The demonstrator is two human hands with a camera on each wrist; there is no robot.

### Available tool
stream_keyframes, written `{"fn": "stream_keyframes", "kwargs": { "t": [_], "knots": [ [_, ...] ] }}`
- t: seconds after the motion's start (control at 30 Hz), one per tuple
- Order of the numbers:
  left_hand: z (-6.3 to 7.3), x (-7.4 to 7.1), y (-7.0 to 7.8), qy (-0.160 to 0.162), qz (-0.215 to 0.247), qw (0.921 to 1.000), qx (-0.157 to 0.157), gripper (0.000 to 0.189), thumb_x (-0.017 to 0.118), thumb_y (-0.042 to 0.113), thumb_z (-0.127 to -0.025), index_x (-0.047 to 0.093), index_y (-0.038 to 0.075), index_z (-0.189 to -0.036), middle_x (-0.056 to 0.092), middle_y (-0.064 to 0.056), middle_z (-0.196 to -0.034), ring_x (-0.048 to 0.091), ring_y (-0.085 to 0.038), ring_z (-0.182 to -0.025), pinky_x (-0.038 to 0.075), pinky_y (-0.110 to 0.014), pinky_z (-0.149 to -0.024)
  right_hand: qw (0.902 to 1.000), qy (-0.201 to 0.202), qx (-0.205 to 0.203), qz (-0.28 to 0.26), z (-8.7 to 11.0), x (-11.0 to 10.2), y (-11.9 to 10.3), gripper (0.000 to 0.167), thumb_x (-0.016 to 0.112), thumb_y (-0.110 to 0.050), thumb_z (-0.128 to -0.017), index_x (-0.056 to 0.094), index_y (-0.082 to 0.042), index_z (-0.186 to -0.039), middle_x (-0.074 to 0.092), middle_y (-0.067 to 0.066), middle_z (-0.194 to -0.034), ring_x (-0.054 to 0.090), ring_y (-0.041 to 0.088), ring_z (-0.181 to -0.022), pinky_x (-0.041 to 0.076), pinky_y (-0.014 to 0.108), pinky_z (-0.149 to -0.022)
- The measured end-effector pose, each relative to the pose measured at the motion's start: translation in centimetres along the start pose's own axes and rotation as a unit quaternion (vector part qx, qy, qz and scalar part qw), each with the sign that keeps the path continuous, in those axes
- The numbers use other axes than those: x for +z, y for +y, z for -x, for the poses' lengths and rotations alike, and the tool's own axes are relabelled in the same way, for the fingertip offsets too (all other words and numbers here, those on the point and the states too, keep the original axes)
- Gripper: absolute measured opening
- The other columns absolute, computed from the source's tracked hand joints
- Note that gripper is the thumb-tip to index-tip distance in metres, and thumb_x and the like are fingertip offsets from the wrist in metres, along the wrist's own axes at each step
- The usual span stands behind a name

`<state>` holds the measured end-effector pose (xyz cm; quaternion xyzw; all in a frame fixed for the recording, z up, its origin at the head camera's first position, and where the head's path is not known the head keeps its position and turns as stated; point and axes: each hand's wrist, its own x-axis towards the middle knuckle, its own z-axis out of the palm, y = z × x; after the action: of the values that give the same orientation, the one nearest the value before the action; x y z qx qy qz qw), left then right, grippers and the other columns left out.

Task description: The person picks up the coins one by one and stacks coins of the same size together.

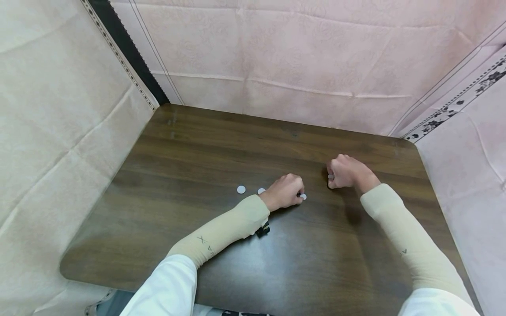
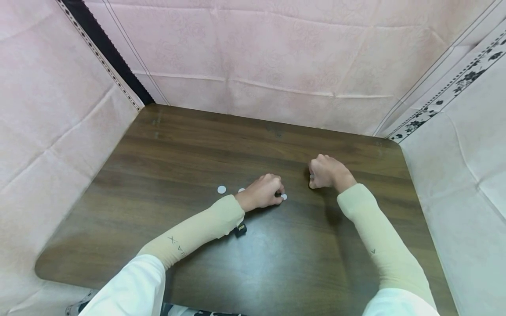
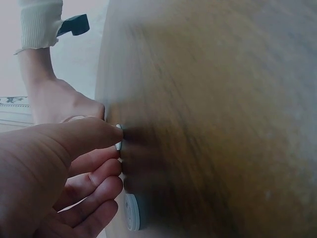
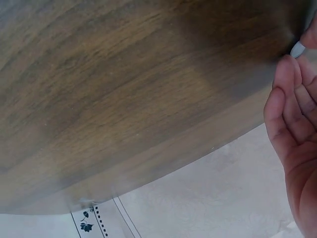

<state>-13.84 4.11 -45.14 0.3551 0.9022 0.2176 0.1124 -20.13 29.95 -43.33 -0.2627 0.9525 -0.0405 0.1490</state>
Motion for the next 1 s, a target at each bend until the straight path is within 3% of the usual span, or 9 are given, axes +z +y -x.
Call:
{"fn": "stream_keyframes", "kwargs": {
  "t": [0.3,0.57,1.0],
  "knots": [
    [0.0,0.1,0.0,0.0,-0.001,1.0,0.002,0.011,0.074,0.018,-0.098,0.082,0.01,-0.098,0.075,-0.003,-0.106,0.059,-0.012,-0.083,0.051,-0.023,-0.074,0.9996,0.023,-0.016,-0.006,0.6,0.2,-0.2,0.019,0.074,-0.016,-0.076,0.057,-0.014,-0.066,0.045,-0.007,-0.057,0.039,0.008,-0.052,0.035,0.028,-0.052],
    [-0.1,0.0,0.1,0.001,-0.005,0.9999,0.01,0.01,0.074,0.018,-0.097,0.081,0.011,-0.094,0.074,-0.002,-0.103,0.06,-0.012,-0.084,0.051,-0.024,-0.074,0.9989,0.02,-0.027,-0.032,1.1,0.4,-1.2,0.017,0.077,-0.016,-0.078,0.061,-0.013,-0.072,0.045,-0.007,-0.058,0.039,0.007,-0.052,0.034,0.027,-0.051],
    [-0.2,0.1,-0.2,0.0,-0.011,0.9999,0.004,0.01,0.075,0.019,-0.097,0.081,0.012,-0.094,0.073,-0.001,-0.101,0.059,-0.011,-0.083,0.05,-0.023,-0.073,0.9933,0.046,-0.102,-0.029,1.0,1.2,-3.9,0.011,0.075,-0.012,-0.077,0.064,-0.011,-0.075,0.049,-0.008,-0.057,0.04,0.002,-0.049,0.039,0.024,-0.053]
  ]
}}
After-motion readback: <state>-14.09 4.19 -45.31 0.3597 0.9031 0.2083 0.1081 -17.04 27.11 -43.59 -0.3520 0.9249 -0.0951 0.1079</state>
